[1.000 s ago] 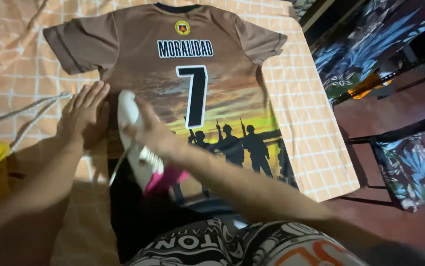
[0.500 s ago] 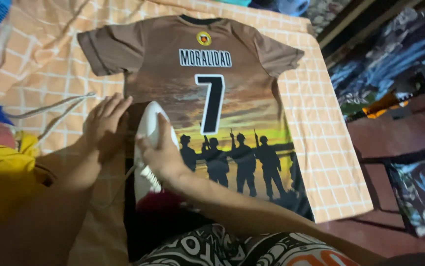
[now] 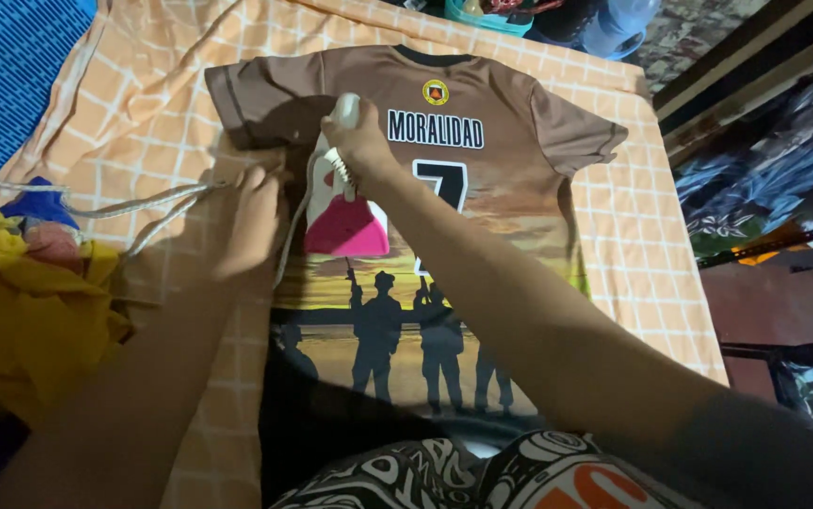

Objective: The recorder is ironing a graphic t-shirt on a bed surface.

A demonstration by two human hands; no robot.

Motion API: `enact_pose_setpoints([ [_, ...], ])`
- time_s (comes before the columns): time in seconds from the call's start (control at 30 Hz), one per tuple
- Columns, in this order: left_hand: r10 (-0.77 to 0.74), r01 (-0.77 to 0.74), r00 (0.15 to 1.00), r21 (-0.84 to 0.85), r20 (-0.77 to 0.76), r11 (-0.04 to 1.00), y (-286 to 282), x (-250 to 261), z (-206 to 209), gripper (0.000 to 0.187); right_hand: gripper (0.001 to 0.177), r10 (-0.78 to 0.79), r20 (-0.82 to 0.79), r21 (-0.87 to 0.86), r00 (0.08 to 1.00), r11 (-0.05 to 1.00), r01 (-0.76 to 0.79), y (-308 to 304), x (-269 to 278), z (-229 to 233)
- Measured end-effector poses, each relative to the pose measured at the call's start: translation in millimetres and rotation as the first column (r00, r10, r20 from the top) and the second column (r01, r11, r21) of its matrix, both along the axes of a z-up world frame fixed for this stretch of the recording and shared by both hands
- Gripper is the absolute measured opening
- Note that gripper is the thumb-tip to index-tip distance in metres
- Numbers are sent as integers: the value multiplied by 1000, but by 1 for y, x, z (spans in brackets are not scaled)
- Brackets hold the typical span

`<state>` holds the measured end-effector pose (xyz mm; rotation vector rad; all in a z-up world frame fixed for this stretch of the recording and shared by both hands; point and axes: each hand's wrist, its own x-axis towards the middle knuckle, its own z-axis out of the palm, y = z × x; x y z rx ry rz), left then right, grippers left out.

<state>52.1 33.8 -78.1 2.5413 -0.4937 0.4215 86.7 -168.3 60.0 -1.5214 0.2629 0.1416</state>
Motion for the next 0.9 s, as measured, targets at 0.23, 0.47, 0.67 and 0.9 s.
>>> enact_pose_setpoints([
  [0.23, -149, 154, 985, -58, 86, 986, -17, 1, 56, 52, 75, 58, 41, -26, 997, 998, -57, -29, -49, -9],
  [0.47, -35, 6, 992, 229, 121, 973, -44, 4, 33, 52, 85, 145, 14, -17, 989, 989, -145, -67, -186, -9],
  [0.67, -46, 15, 990, 225, 137, 974, -72, 12, 18, 59, 83, 17, -364, 129, 931, 991, 33, -51, -210, 70],
  [0.9, -53, 36, 994, 164, 100, 986, -66, 29, -14, 54, 83, 107, -129, 133, 986, 987, -90, -74, -153, -3],
])
